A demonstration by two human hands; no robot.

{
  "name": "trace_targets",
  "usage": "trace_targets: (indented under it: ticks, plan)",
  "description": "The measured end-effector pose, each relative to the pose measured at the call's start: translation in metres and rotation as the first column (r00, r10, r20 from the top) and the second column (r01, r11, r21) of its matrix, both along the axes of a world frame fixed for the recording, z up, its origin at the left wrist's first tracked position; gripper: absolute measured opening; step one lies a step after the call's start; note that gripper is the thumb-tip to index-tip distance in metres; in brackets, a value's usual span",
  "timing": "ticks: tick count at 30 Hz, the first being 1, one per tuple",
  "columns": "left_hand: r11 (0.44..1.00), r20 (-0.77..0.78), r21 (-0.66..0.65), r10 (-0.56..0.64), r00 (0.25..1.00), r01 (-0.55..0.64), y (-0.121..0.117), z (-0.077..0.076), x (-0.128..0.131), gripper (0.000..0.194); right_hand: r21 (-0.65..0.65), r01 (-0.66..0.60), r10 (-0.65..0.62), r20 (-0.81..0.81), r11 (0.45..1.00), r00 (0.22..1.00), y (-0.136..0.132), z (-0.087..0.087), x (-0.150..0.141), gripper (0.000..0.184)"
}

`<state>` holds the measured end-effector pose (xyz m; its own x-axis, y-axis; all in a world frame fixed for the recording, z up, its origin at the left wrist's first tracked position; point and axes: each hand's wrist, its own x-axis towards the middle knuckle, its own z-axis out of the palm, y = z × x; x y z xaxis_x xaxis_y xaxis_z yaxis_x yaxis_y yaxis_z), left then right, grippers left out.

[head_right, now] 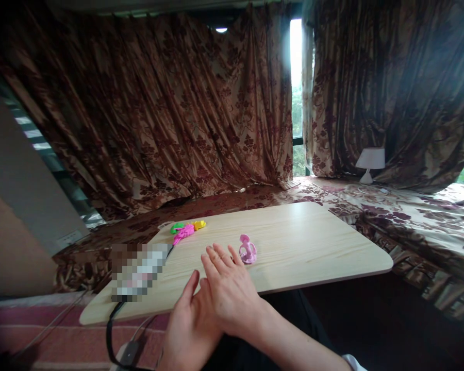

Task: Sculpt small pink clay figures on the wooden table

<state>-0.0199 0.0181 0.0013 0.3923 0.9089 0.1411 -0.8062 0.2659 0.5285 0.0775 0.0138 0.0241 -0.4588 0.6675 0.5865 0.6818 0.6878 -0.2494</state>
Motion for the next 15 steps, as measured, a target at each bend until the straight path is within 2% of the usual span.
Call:
trace_targets:
  ticks: [4,5,7,10,12,13,15]
  plan:
    - [0.996,-0.031,0.037,0.088,0.996,-0.087,0.004,-0.009,0.001,0.045,0.075,-0.240,0.231,0.114,0.968,0.966,-0.015,-0.007,-0.003,0.053]
    - [0.995,-0.030,0.036,0.098,0.995,-0.097,0.004,-0.013,0.006,0.044,0.066,-0.242,0.235,0.107,0.968,0.966,-0.018,-0.006,-0.006,0.056]
    - [0.993,-0.032,0.038,0.109,0.994,-0.108,0.002,-0.019,0.015,0.046,0.030,-0.149,0.148,0.051,0.988,0.988,-0.017,0.001,-0.008,0.059]
    - [0.997,-0.043,0.043,0.071,0.997,-0.070,0.002,-0.015,0.011,0.052,-0.004,-0.006,0.006,0.010,1.000,1.000,-0.007,0.007,-0.005,0.053]
    - [0.996,-0.049,0.053,-0.070,0.996,0.072,0.005,-0.005,-0.002,0.054,0.025,-0.056,0.054,0.062,0.998,0.997,-0.006,0.002,-0.003,0.051]
    - [0.993,-0.002,0.110,-0.048,0.999,0.048,0.008,-0.001,-0.007,0.056,0.051,-0.106,0.101,0.093,0.993,0.990,-0.008,-0.002,-0.003,0.052]
    - [0.990,0.017,0.140,-0.031,0.999,0.028,0.014,0.001,-0.009,0.057,0.108,-0.215,0.199,0.143,0.971,0.970,-0.014,-0.008,-0.007,0.049]
